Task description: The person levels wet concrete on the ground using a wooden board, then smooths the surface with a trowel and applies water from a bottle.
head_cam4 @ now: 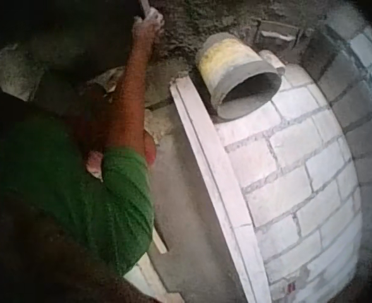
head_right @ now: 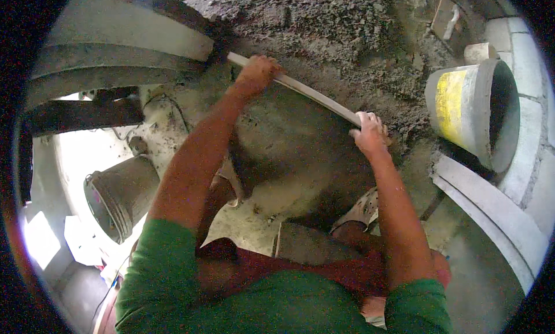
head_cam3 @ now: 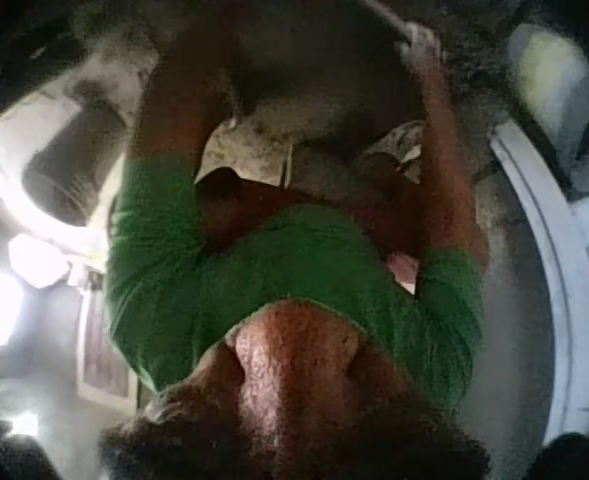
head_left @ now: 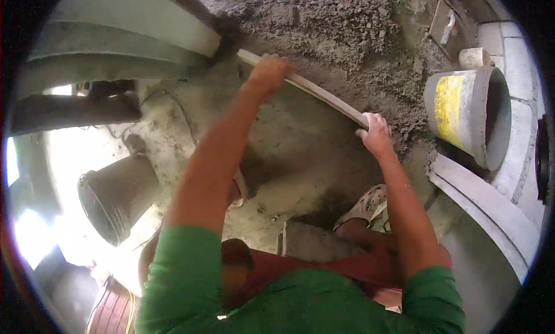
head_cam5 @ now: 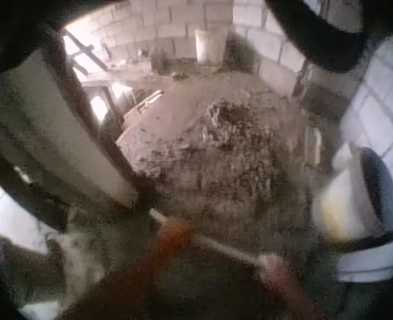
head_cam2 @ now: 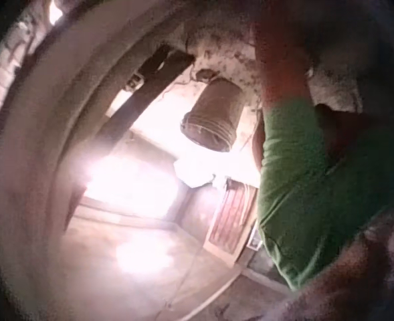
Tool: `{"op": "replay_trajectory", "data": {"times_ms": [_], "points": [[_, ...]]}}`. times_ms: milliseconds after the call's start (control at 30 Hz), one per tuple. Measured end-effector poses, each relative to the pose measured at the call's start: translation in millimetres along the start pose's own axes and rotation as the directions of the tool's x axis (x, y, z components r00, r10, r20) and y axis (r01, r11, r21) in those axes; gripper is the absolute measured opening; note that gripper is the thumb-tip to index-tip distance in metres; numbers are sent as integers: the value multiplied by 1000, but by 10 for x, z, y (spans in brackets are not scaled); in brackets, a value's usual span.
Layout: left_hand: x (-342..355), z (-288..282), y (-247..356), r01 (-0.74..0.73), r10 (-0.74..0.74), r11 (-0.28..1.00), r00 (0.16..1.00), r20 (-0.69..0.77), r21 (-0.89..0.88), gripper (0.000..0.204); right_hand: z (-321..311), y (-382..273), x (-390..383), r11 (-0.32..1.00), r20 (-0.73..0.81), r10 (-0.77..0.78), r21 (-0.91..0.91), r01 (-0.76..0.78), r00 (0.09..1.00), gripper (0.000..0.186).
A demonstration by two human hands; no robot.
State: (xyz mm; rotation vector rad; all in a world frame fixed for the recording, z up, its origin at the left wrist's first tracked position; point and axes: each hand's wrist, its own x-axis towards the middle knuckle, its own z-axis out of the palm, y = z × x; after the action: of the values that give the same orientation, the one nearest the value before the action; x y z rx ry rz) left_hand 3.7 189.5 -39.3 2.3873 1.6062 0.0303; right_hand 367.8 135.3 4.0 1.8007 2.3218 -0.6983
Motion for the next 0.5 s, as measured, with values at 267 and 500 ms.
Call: {"op": "replay_trajectory", "data": {"times_ms": [267, 500], "points": [[205, -27, -503, 90, -85, 996, 958, -275, 8, 29, 78, -117, 748, 981, -155, -146, -152, 122, 977, 28], [-473, 51, 248, 119, -146, 959, 985, 90, 257, 39, 527, 161, -115, 960, -213, -209, -231, 159, 955, 30]]}}
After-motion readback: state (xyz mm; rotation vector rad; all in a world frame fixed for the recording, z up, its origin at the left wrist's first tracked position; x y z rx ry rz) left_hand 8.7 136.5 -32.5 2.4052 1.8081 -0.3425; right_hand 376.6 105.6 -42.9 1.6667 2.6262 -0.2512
